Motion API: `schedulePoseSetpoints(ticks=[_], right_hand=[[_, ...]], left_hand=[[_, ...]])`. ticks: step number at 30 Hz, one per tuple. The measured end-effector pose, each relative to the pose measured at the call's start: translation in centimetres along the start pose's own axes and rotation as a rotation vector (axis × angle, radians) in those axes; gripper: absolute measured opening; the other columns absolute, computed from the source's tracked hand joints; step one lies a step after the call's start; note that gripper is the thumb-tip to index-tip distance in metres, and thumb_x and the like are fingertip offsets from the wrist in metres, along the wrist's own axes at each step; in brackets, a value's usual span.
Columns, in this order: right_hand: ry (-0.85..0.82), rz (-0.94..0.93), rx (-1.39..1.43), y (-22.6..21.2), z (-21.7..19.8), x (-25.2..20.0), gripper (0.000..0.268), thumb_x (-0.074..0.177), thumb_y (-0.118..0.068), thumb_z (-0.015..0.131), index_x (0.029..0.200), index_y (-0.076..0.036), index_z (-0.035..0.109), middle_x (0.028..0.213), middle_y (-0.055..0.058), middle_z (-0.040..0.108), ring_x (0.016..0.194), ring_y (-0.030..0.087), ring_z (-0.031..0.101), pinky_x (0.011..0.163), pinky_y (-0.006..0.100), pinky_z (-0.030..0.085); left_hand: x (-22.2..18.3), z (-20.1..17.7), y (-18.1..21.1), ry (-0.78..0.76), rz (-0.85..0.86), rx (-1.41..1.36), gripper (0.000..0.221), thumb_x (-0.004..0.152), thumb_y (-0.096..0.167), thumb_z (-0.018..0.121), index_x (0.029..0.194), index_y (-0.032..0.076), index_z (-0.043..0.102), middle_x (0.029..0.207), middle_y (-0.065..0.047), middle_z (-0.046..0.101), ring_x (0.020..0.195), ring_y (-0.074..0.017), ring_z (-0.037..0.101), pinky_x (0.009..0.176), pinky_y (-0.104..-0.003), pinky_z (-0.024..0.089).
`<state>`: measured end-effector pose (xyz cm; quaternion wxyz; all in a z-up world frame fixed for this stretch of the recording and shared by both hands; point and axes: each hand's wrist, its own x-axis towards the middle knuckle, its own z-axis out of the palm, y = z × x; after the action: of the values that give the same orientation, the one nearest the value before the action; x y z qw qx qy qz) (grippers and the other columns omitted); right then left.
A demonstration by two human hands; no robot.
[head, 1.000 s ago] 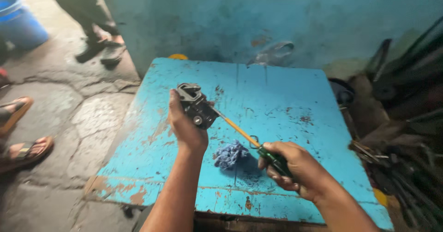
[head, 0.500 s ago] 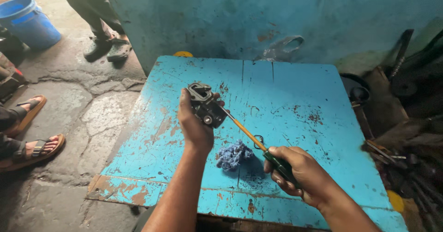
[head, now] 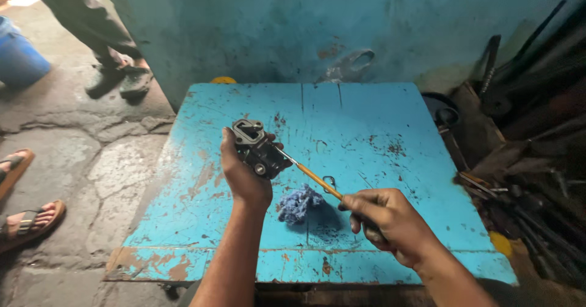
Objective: The person uses a screwdriver to adjust screws on a carburetor held in the left hand. The person repeatedly rotates the screwdriver and repositions the carburetor to access different screws on the component.
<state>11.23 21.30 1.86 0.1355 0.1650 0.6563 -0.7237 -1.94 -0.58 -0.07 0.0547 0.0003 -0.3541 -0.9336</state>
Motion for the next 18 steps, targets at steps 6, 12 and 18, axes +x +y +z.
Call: schedulePoseSetpoints(ticks=[6, 12, 18], right_hand=[[-0.042, 0.11, 0.071, 0.9, -1.1, 0.1, 0.04, 0.094, -0.029, 0.057, 0.081, 0.007, 0.069, 0.056, 0.01, 0.058, 0.035, 0.009, 0.044, 0.027, 0.024, 0.029], [0.03, 0.0, 0.046, 1.0, -1.8, 0.4, 0.017, 0.088, -0.016, 0.072, 0.086, 0.001, 0.066, 0.059, 0.006, 0.056, 0.039, 0.007, 0.044, 0.028, 0.023, 0.027], [-0.09, 0.041, 0.123, 0.6, -0.6, -0.5, 0.038, 0.095, -0.033, 0.06, 0.084, 0.003, 0.064, 0.055, 0.006, 0.058, 0.032, 0.007, 0.043, 0.026, 0.022, 0.03]], left_hand=[[-0.3, 0.4, -0.7, 0.014, -0.024, -0.012, 0.053, 0.101, 0.054, 0.044, 0.109, 0.004, 0.06, 0.086, -0.016, 0.068, 0.07, -0.0274, 0.07, 0.056, -0.044, 0.061], [-0.8, 0.6, -0.7, 0.05, -0.009, 0.023, 0.056, 0.099, 0.057, 0.044, 0.109, 0.004, 0.06, 0.085, -0.016, 0.068, 0.07, -0.027, 0.07, 0.052, -0.046, 0.062], [-1.2, 0.3, -0.4, 0.075, 0.0, 0.051, 0.056, 0.099, 0.057, 0.044, 0.11, 0.005, 0.062, 0.086, -0.015, 0.069, 0.069, -0.0258, 0.07, 0.056, -0.042, 0.061]])
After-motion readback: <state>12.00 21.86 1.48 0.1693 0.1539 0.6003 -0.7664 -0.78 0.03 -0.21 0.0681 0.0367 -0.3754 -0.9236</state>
